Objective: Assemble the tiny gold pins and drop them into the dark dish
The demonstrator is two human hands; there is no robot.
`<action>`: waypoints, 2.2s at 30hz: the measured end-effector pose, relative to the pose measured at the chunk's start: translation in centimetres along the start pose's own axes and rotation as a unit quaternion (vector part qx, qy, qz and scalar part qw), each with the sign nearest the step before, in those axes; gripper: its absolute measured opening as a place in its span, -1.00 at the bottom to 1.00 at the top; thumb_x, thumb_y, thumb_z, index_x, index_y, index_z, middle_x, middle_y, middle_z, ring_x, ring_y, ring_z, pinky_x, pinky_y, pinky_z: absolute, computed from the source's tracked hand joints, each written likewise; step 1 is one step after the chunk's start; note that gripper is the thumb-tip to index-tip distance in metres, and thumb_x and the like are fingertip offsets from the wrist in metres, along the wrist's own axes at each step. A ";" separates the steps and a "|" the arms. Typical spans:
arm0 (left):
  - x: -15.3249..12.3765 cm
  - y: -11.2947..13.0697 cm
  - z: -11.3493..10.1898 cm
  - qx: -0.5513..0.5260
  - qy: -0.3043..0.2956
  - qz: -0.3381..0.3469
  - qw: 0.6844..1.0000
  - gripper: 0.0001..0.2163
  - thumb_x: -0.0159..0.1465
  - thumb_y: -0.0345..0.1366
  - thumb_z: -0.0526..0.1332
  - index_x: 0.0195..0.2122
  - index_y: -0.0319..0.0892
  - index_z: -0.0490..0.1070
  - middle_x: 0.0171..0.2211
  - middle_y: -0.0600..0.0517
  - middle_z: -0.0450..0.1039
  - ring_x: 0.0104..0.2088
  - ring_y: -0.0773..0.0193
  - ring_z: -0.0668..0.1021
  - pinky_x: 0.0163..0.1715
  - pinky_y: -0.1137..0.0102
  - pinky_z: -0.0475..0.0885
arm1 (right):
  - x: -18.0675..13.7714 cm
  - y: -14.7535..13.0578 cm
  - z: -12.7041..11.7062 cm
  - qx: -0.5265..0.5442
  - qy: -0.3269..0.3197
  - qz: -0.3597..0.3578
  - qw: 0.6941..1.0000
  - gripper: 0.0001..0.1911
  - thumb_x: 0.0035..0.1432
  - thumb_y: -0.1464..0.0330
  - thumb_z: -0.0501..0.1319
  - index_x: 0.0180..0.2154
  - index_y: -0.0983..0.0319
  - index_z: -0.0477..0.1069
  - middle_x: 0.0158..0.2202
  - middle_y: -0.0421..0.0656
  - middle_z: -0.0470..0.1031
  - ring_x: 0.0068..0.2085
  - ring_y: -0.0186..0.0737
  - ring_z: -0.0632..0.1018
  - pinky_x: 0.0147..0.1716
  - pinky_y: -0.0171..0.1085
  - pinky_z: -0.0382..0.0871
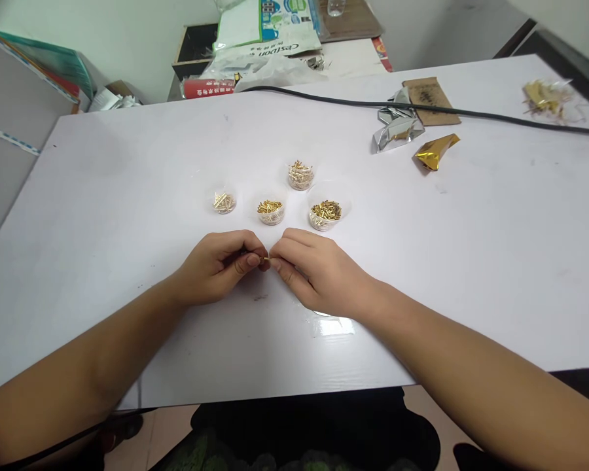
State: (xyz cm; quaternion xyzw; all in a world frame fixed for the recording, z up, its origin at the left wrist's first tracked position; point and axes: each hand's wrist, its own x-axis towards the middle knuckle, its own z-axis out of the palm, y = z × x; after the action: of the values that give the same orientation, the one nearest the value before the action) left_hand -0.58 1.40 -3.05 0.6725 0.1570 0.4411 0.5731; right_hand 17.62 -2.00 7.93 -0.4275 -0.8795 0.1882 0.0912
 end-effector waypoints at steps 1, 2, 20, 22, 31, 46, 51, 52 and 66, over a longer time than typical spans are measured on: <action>0.0 0.0 -0.1 -0.002 -0.002 0.001 1.000 -0.86 0.35 -0.31 0.13 -0.31 -0.21 0.41 -0.41 0.04 0.50 -0.43 0.42 0.48 -0.41 0.53 0.40 | 0.0 0.0 0.0 0.001 -0.001 0.000 1.000 -0.89 0.28 0.51 0.08 -0.30 0.26 0.33 -0.43 -0.20 0.30 -0.41 -0.36 0.34 -0.44 -0.36 0.24; 0.0 0.0 -0.1 -0.003 -0.004 0.003 1.000 -0.87 0.35 -0.31 0.13 -0.31 -0.21 0.41 -0.41 0.04 0.50 -0.42 0.42 0.49 -0.41 0.54 0.40 | 0.0 0.0 -0.1 0.000 -0.002 -0.001 1.000 -0.89 0.28 0.51 0.07 -0.30 0.26 0.33 -0.43 -0.20 0.30 -0.41 -0.35 0.34 -0.44 -0.36 0.24; -0.2 0.5 -0.5 0.261 0.006 0.132 0.956 -0.84 0.33 -0.44 0.03 -0.36 -0.18 0.35 -0.47 0.09 0.39 -0.44 0.42 0.37 -0.43 0.53 0.32 | -0.4 0.0 0.2 -0.167 -0.017 -0.035 0.985 -0.79 0.23 0.56 0.01 -0.33 0.24 0.36 -0.42 -0.13 0.36 -0.39 -0.23 0.32 -0.45 -0.28 0.21; -0.1 0.5 -0.4 0.278 0.005 0.138 0.951 -0.83 0.33 -0.46 0.02 -0.37 -0.18 0.35 -0.47 0.08 0.39 -0.44 0.41 0.36 -0.42 0.52 0.33 | -0.4 -0.1 0.2 -0.183 -0.016 -0.039 0.982 -0.78 0.22 0.57 0.00 -0.34 0.24 0.36 -0.44 -0.13 0.34 -0.40 -0.24 0.31 -0.45 -0.28 0.20; 0.0 0.4 -0.2 0.336 -0.009 0.159 0.928 -0.81 0.27 -0.53 0.00 -0.40 -0.18 0.31 -0.50 0.08 0.33 -0.47 0.38 0.31 -0.35 0.47 0.35 | -0.3 -0.4 0.3 -0.229 -0.015 -0.050 0.972 -0.75 0.17 0.62 -0.01 -0.41 0.23 0.32 -0.48 -0.16 0.27 -0.43 -0.24 0.23 -0.50 -0.26 0.11; 0.0 0.4 0.0 0.389 -0.010 0.175 0.904 -0.78 0.22 -0.59 -0.02 -0.46 -0.17 0.25 -0.54 0.08 0.26 -0.50 0.35 0.25 -0.38 0.46 0.30 | -0.4 -0.7 0.7 -0.285 -0.003 -0.058 0.957 -0.73 0.09 0.68 -0.01 -0.47 0.24 0.29 -0.51 -0.17 0.27 -0.45 -0.25 0.20 -0.52 -0.26 0.11; 0.0 0.4 0.1 0.403 -0.012 0.178 0.898 -0.77 0.22 -0.61 -0.03 -0.46 -0.17 0.24 -0.54 0.08 0.26 -0.49 0.34 0.26 -0.38 0.45 0.27 | -0.4 -0.8 1.0 -0.275 0.000 -0.040 0.961 -0.73 0.07 0.68 -0.01 -0.47 0.24 0.28 -0.51 -0.16 0.27 -0.44 -0.25 0.21 -0.50 -0.26 0.12; 0.0 0.3 0.1 0.404 -0.009 0.182 0.896 -0.77 0.22 -0.61 -0.03 -0.46 -0.17 0.23 -0.54 0.08 0.26 -0.49 0.34 0.26 -0.38 0.45 0.27 | -0.4 -0.9 1.0 -0.275 0.003 -0.038 0.961 -0.73 0.06 0.68 -0.01 -0.48 0.24 0.28 -0.52 -0.17 0.26 -0.45 -0.25 0.20 -0.51 -0.26 0.12; 0.1 0.3 0.4 0.424 0.006 0.200 0.884 -0.77 0.25 -0.60 -0.02 -0.46 -0.20 0.27 -0.54 0.09 0.26 -0.48 0.36 0.25 -0.39 0.45 0.28 | -0.5 -1.0 1.3 -0.246 0.017 -0.008 0.969 -0.74 0.11 0.65 0.01 -0.52 0.25 0.22 -0.54 -0.18 0.21 -0.46 -0.28 0.21 -0.52 -0.30 0.12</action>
State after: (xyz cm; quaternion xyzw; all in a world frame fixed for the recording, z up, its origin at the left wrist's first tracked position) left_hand -0.28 1.12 -2.68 0.8657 0.1949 0.4417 0.1324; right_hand 16.78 -3.32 7.13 -0.4327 -0.9006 -0.0417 -0.0003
